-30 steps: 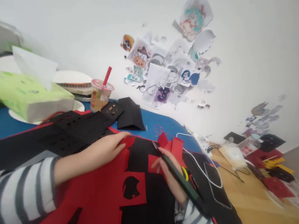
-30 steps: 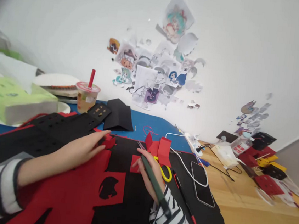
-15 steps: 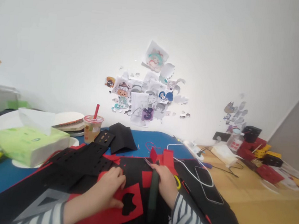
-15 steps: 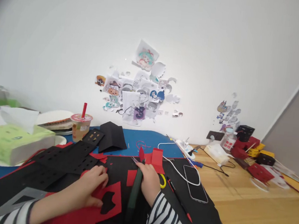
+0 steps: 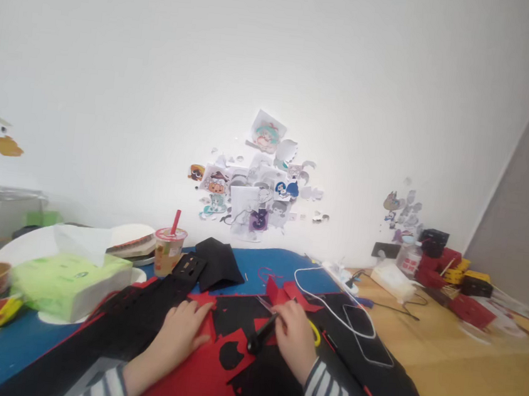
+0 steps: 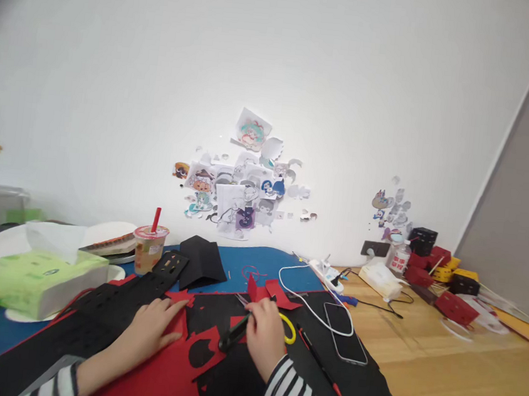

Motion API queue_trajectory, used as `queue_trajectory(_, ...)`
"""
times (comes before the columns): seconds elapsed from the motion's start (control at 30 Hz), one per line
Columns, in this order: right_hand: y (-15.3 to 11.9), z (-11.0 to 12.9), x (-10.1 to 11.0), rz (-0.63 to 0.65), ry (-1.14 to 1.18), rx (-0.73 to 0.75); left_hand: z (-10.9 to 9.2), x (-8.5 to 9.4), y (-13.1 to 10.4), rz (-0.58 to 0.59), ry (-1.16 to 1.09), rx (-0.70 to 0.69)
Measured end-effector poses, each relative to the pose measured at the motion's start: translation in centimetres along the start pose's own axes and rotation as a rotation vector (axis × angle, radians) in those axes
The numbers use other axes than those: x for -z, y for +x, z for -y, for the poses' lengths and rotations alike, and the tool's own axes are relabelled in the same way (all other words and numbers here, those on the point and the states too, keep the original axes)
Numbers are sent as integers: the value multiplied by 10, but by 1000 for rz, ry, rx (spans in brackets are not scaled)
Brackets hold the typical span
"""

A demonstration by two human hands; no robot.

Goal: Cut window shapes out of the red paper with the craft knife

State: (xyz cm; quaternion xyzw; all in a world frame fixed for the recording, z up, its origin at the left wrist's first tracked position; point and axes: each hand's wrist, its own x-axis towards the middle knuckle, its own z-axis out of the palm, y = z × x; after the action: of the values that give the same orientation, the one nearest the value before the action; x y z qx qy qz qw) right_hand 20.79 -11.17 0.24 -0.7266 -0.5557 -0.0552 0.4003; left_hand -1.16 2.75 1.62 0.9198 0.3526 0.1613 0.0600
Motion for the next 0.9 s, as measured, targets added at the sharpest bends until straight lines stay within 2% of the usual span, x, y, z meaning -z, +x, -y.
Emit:
queue_trajectory(0.1, -5, 16, -15, 34, 132, 39, 12, 4, 8, -119, -136, 2)
queue_trajectory(0.23, 6, 24, -30, 55, 338, -7, 26, 29, 5, -317, -338, 5)
queue_trajectory(0.33, 23, 34, -31, 172, 533, 15, 34, 46, -6, -466, -458, 69)
queue_trajectory(0.47, 43, 55, -29, 331, 726, 122, 41, 51, -21, -561, -598, 149)
queue_trajectory(0.57, 50, 63, -32, 348, 768, 154, 46, 49, -25, -525, -716, 157)
queue_trajectory(0.7, 51, 60, -40, 216, 742, 177, 56, 50, -22, -401, -889, 122)
queue_trajectory(0.77, 46, 59, -39, 94, 706, 194, 58, 51, -20, -261, -1030, 108)
queue_trajectory(0.83, 40, 59, -34, -40, 653, 232, 56, 50, -22, -62, -1241, 103)
queue_trajectory(0.9, 32, 61, -27, -135, 586, 329, 48, 51, -27, 70, -1377, 83)
